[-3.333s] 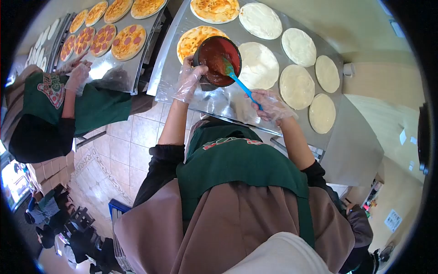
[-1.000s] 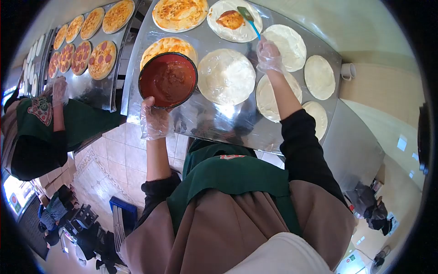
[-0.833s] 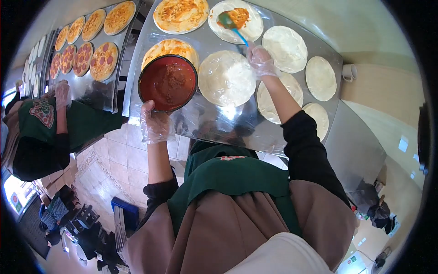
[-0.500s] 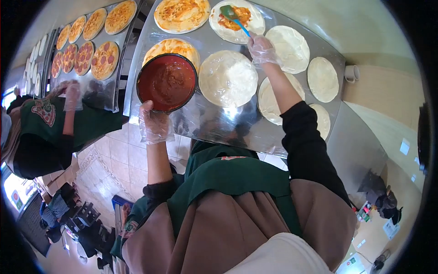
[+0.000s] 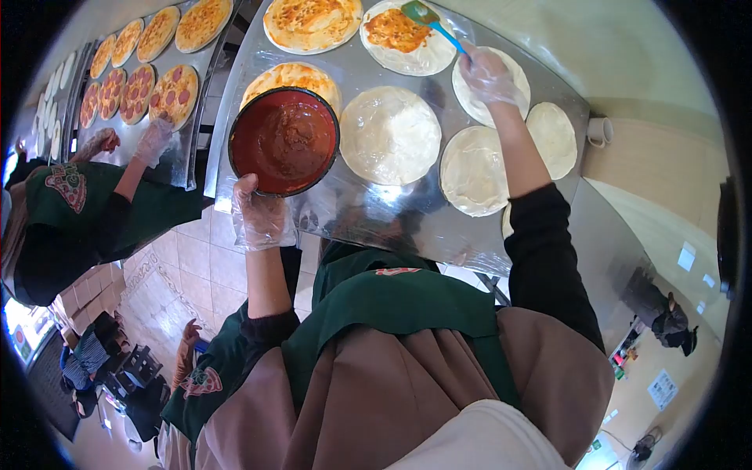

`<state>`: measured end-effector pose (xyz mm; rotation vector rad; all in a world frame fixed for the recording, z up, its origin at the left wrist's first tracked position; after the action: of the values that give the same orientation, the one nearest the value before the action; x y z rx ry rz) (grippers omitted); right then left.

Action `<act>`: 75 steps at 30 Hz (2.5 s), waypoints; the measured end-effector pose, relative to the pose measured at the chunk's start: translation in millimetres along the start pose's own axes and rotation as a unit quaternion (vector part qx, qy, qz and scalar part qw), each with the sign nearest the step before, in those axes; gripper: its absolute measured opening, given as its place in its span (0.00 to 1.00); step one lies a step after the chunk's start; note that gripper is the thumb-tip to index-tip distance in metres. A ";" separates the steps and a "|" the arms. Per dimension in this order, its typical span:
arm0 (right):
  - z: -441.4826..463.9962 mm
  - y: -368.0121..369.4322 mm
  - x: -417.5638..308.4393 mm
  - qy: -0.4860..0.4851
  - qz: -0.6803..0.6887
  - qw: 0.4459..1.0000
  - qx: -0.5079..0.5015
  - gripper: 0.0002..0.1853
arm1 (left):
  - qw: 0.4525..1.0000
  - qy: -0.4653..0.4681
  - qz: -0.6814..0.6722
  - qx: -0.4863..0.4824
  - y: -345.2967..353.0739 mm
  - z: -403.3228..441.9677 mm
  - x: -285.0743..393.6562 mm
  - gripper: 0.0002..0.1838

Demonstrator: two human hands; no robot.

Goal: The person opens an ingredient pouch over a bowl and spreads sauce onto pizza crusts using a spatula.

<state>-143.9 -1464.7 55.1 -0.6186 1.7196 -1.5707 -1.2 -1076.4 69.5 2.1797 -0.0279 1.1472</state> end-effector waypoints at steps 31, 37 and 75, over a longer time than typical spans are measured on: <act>-65.6 21.4 -45.6 0.044 0.275 0.953 -0.118 0.17 | 0.996 -0.025 -0.083 0.022 -1.1 -1.9 -8.5 0.29; -6.7 20.0 -9.1 0.080 0.141 0.986 0.035 0.17 | 0.996 -0.032 -0.085 0.007 0.6 -10.5 -9.1 0.28; -6.0 -32.5 -29.7 -0.153 -0.091 0.969 -0.174 0.16 | 0.995 -0.063 -0.080 -0.012 -6.6 -27.6 -23.2 0.36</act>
<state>-133.7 -1443.1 92.5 -1.1596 1.7468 -1.2159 -33.4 -1062.0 59.6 2.1856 0.0771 0.9153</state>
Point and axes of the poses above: each hand's wrist, its own z-axis towards the middle knuckle, its own y-axis out of the palm, x = y × z, the point moved 4 cm from there along z, towards the middle knuckle, and after that the axes turned 5 degrees about z, right-handed, at the moved point
